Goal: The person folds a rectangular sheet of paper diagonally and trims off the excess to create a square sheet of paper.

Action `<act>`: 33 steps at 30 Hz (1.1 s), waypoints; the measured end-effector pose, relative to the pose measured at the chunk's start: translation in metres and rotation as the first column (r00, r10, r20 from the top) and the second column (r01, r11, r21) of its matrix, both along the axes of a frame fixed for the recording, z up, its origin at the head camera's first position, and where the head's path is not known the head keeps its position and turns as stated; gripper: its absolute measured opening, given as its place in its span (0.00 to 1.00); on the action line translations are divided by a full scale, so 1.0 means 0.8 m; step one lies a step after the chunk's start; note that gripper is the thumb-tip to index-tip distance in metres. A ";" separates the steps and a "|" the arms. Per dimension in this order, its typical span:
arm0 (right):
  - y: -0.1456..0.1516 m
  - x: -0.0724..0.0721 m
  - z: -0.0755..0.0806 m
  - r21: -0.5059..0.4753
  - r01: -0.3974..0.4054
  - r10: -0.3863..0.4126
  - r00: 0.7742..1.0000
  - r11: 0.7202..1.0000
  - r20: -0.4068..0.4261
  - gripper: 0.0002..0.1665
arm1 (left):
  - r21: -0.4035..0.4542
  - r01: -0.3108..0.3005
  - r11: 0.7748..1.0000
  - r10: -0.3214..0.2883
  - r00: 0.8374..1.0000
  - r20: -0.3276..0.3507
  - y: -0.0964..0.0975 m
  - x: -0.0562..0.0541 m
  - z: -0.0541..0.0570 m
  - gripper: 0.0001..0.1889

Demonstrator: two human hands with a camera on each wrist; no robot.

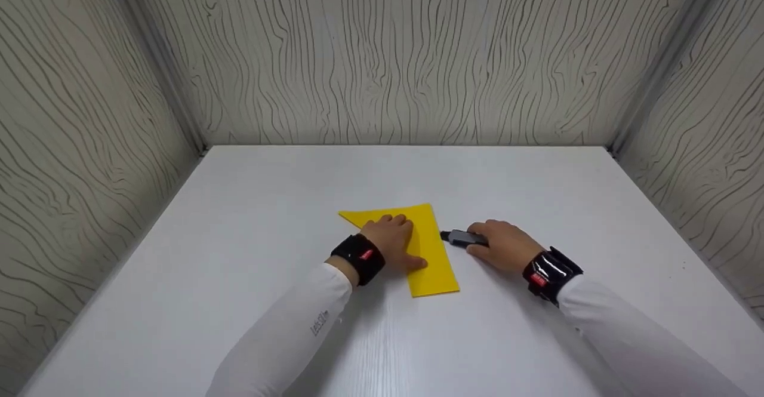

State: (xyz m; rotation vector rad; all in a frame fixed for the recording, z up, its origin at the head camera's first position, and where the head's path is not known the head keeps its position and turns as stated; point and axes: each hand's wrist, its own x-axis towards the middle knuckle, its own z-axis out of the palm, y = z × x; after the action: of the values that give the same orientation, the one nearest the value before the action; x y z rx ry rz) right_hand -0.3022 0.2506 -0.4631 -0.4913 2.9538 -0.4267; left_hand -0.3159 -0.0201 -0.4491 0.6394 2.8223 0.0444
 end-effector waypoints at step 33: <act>-0.003 -0.009 0.003 0.009 0.004 -0.004 1.000 1.000 -0.004 0.25 | -0.020 -0.015 1.000 0.015 1.000 0.000 0.003 -0.019 -0.020 0.52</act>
State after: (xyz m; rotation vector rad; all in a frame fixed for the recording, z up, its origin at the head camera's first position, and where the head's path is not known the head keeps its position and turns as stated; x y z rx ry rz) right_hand -0.3098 0.2484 -0.4607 -0.4854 2.9598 -0.4129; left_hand -0.3312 -0.0180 -0.4654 0.6139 2.8239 0.0184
